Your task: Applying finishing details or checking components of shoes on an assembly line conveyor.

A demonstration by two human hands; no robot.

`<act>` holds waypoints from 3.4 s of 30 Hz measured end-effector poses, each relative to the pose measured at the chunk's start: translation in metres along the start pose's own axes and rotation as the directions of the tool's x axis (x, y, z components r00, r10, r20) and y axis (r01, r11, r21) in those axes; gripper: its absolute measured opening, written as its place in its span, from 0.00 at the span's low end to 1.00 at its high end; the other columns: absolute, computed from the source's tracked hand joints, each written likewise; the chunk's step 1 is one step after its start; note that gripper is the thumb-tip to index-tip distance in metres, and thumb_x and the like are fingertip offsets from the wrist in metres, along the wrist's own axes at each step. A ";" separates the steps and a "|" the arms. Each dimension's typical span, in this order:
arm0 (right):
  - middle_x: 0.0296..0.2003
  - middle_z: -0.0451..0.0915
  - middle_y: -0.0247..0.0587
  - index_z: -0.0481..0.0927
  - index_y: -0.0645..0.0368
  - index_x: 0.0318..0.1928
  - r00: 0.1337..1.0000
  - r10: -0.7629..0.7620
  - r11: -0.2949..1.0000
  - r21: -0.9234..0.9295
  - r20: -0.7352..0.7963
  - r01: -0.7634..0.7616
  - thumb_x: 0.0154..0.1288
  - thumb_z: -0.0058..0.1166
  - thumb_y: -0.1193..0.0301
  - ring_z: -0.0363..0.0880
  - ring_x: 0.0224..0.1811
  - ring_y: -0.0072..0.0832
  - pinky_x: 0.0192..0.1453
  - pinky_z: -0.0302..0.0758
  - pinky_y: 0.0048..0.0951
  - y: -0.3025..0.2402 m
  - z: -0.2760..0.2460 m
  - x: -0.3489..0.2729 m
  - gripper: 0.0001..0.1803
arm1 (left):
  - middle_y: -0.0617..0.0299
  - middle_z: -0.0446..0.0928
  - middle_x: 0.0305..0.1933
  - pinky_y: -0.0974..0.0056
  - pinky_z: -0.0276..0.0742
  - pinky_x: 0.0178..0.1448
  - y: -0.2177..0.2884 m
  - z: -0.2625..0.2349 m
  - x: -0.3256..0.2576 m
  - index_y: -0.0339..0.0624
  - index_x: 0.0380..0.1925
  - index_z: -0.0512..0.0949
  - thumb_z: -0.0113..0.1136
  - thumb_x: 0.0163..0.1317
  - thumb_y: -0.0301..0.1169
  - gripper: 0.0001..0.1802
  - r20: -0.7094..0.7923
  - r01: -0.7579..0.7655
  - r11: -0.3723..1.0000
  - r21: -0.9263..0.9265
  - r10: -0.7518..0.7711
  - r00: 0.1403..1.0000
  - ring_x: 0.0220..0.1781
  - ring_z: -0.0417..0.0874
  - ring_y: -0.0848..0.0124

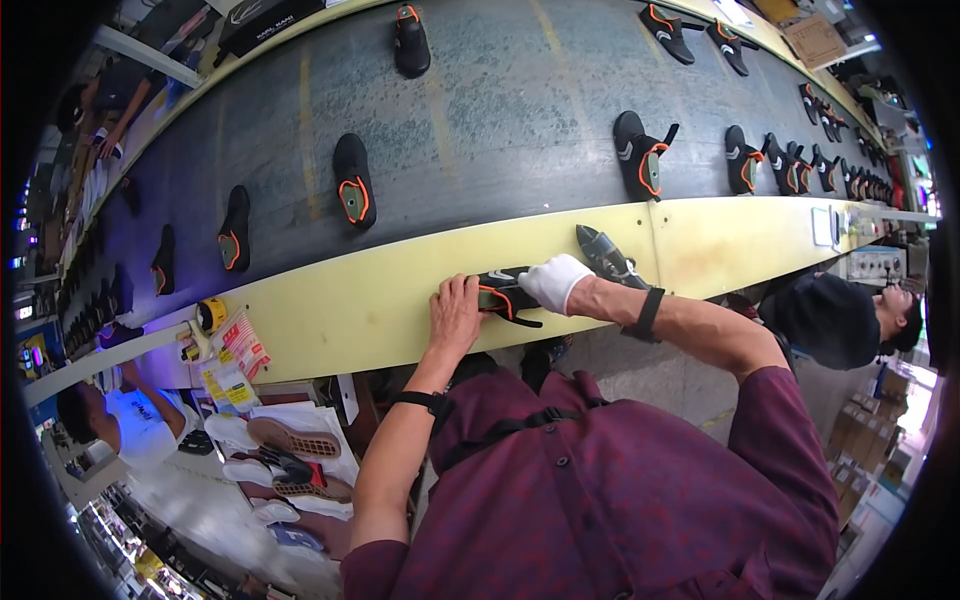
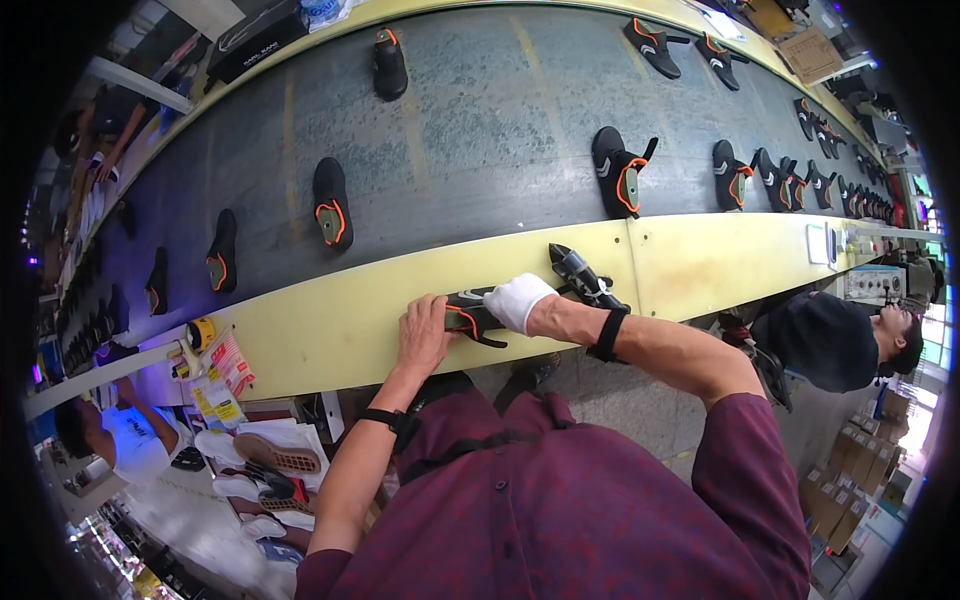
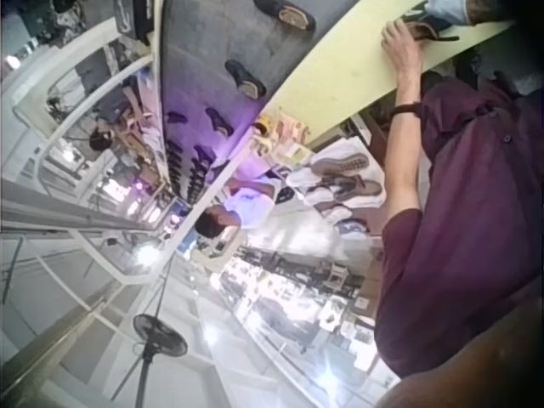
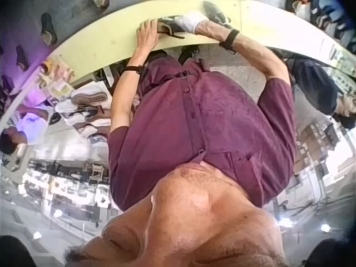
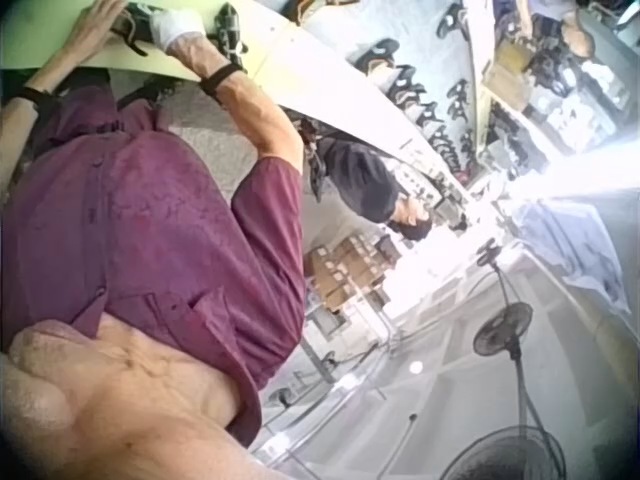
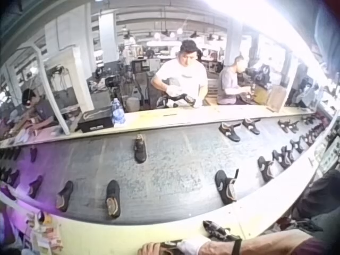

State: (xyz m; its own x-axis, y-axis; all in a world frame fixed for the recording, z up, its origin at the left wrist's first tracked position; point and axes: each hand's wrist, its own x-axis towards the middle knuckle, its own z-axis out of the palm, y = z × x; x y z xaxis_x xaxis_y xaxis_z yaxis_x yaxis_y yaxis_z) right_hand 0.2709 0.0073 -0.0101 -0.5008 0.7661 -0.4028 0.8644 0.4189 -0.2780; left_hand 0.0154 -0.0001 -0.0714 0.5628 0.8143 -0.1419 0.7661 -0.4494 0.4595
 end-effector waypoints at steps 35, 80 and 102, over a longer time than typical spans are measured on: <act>0.40 0.92 0.53 0.88 0.55 0.50 0.941 0.337 0.910 0.252 0.012 -0.329 0.69 0.61 0.68 0.93 0.44 0.52 0.50 0.88 0.50 -0.025 0.027 0.003 0.13 | 0.51 0.84 0.49 0.51 0.81 0.63 -0.037 -0.024 0.057 0.46 0.49 0.91 0.70 0.68 0.47 0.19 0.299 0.119 0.923 -0.366 -0.005 0.954 0.55 0.85 0.54; 0.49 0.85 0.48 0.84 0.48 0.61 0.914 -0.204 0.876 0.352 -0.349 0.330 0.69 0.63 0.70 0.88 0.42 0.53 0.45 0.86 0.49 -0.007 0.015 -0.011 0.20 | 0.54 0.84 0.32 0.55 0.80 0.40 0.026 0.017 -0.051 0.36 0.37 0.83 0.56 0.82 0.45 0.22 0.060 0.403 0.670 -0.623 -0.473 0.879 0.33 0.86 0.59; 0.41 0.89 0.49 0.82 0.49 0.55 0.899 -0.193 0.958 0.275 0.394 0.085 0.65 0.71 0.62 0.90 0.45 0.51 0.50 0.83 0.49 0.008 -0.017 0.054 0.20 | 0.39 0.84 0.43 0.38 0.77 0.59 0.041 0.097 -0.022 0.35 0.49 0.83 0.55 0.75 0.35 0.15 0.027 -0.045 0.924 -0.380 0.060 0.998 0.47 0.85 0.40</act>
State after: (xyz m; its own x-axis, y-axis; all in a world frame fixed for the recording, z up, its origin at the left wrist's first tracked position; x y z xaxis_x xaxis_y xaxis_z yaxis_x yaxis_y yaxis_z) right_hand 0.2512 0.0602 -0.0187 -0.6343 0.4157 -0.6518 0.7731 0.3325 -0.5402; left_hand 0.0643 -0.0722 -0.1343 0.6162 0.7754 -0.1378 0.5643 -0.3126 0.7641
